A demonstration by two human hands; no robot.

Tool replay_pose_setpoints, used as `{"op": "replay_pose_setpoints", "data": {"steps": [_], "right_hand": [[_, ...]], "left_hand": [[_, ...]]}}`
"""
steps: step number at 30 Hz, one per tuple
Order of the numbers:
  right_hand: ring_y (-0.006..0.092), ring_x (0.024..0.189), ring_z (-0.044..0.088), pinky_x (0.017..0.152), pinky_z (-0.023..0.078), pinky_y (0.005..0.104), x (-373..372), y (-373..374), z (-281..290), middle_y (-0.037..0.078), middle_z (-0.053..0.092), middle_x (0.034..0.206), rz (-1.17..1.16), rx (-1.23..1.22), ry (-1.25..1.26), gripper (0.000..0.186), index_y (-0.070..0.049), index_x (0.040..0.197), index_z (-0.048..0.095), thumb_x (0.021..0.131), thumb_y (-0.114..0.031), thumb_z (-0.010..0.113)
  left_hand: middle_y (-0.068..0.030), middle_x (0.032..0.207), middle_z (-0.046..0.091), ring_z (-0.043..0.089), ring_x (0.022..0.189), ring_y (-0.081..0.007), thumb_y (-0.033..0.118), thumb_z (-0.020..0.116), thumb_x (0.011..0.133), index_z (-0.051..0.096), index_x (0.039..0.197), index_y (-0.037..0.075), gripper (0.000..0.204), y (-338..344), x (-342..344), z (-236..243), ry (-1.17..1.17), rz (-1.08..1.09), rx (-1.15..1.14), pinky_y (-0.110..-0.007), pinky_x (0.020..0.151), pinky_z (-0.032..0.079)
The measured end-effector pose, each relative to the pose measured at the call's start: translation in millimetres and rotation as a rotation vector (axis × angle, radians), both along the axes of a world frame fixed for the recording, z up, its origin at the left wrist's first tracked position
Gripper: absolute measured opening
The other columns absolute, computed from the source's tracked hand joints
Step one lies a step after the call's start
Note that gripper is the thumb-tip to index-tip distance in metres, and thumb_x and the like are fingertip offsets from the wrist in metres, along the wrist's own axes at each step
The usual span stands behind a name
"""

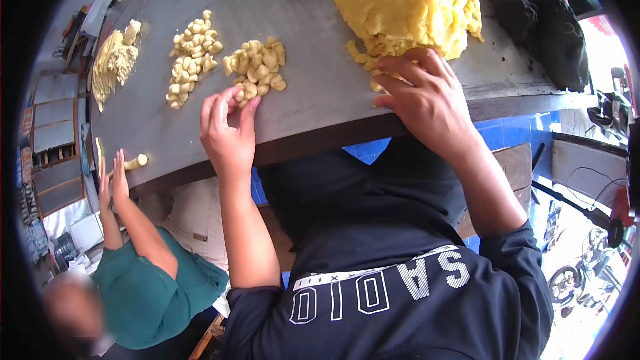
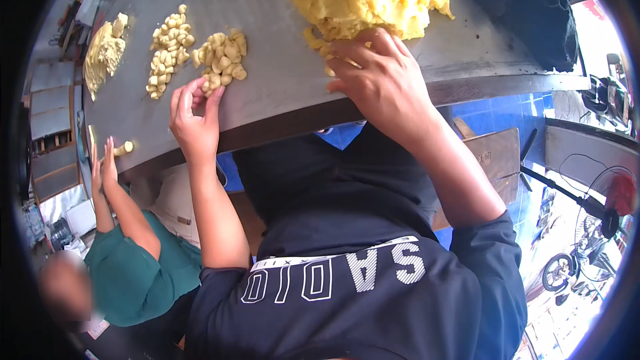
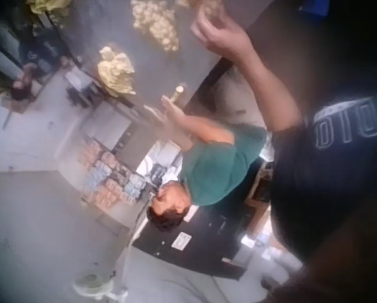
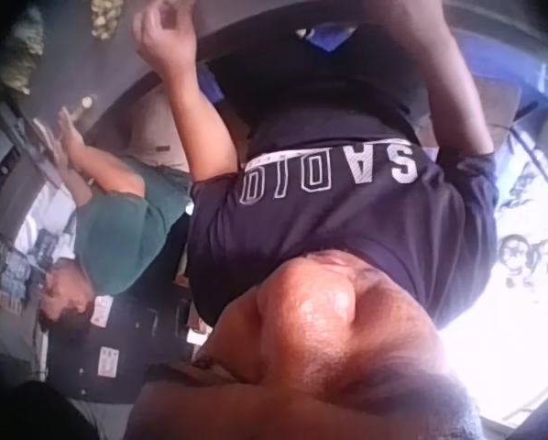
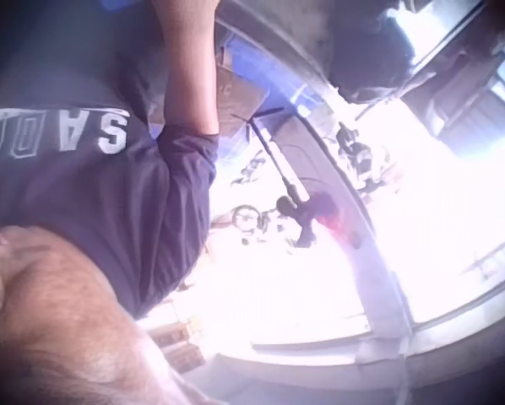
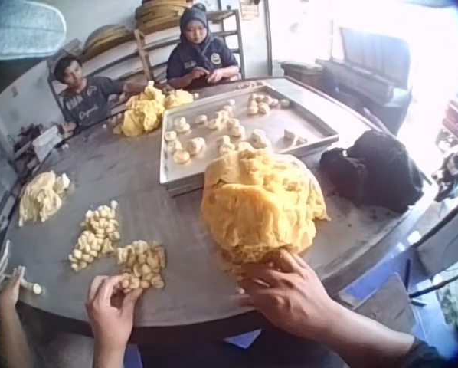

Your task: The person shapes small pieces of yellow dough into round cookies and places them onto a metal baking tray on a stainless steel work table, then gathers and kneads a larger mass of dough before continuing to shape individual cookies.

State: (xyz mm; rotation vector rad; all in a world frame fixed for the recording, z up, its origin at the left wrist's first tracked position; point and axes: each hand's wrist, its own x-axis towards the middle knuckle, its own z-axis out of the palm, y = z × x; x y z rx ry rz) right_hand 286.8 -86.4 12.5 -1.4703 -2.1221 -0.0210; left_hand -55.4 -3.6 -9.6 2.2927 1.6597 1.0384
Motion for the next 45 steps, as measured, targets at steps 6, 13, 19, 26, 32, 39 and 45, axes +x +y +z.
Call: {"op": "replay_pose_setpoints", "data": {"steps": [6,13,19,26,32,39,45], "right_hand": [[0.0312,0.120,0.069,0.098,0.062,0.0437,-5,-15,-7,0.009,0.071,0.136,-0.080,0.037,0.135,0.021,-0.010,0.108,0.084,0.087,-0.009,0.080],[0.0324,0.120,0.071,0.097,0.064,0.0454,-6,-3,-8,0.010,0.069,0.131,-0.094,0.027,0.000,0.039,-0.008,0.122,0.081,0.085,0.000,0.070],[0.0343,0.116,0.072,0.095,0.063,0.0463,-3,14,6,0.011,0.072,0.126,-0.011,-0.137,0.007,0.030,-0.008,0.114,0.080,0.087,0.002,0.070],[0.0327,0.112,0.072,0.095,0.062,0.0446,13,-4,7,0.010,0.074,0.116,0.049,-0.138,0.051,0.023,-0.008,0.107,0.078,0.085,-0.002,0.078],[0.0334,0.116,0.072,0.099,0.062,0.0449,-10,12,-4,0.010,0.077,0.125,-0.026,0.052,0.012,0.020,-0.007,0.106,0.079,0.086,-0.005,0.076],[0.0309,0.107,0.073,0.094,0.063,0.0440,24,2,13,0.007,0.075,0.108,0.121,-0.135,0.028,0.018,-0.007,0.104,0.080,0.085,-0.006,0.077],[0.0312,0.110,0.073,0.095,0.063,0.0434,32,-14,1,0.006,0.075,0.113,0.108,-0.180,0.233,0.022,-0.009,0.110,0.083,0.088,-0.004,0.085]], "left_hand": [[-0.0102,0.121,0.075,0.072,0.103,-0.0250,0.013,0.097,0.089,0.076,0.120,0.003,0.038,7,-24,3,-0.075,-0.099,-0.081,-0.037,0.090,0.060],[-0.0117,0.114,0.074,0.070,0.097,-0.0321,0.010,0.085,0.094,0.077,0.130,0.004,0.038,-7,5,13,0.157,-0.260,0.153,-0.046,0.093,0.057],[-0.0093,0.107,0.071,0.071,0.096,-0.0313,0.019,0.091,0.094,0.081,0.129,0.009,0.037,4,37,13,0.307,-0.190,0.114,-0.045,0.089,0.056],[-0.0071,0.116,0.070,0.071,0.108,-0.0323,0.017,0.086,0.098,0.077,0.108,0.009,0.016,6,25,8,0.211,-0.211,0.079,-0.047,0.094,0.055],[-0.0107,0.121,0.077,0.074,0.105,-0.0327,0.009,0.086,0.097,0.078,0.110,0.005,0.016,-7,35,7,0.050,-0.432,-0.092,-0.045,0.093,0.059],[-0.0107,0.112,0.079,0.075,0.097,-0.0321,0.012,0.091,0.092,0.082,0.116,0.007,0.026,-14,62,7,0.081,-0.303,0.037,-0.044,0.088,0.060],[-0.0107,0.114,0.080,0.074,0.097,-0.0308,0.014,0.088,0.098,0.082,0.115,0.003,0.021,-29,55,10,-0.259,-0.307,-0.376,-0.044,0.088,0.060]]}}
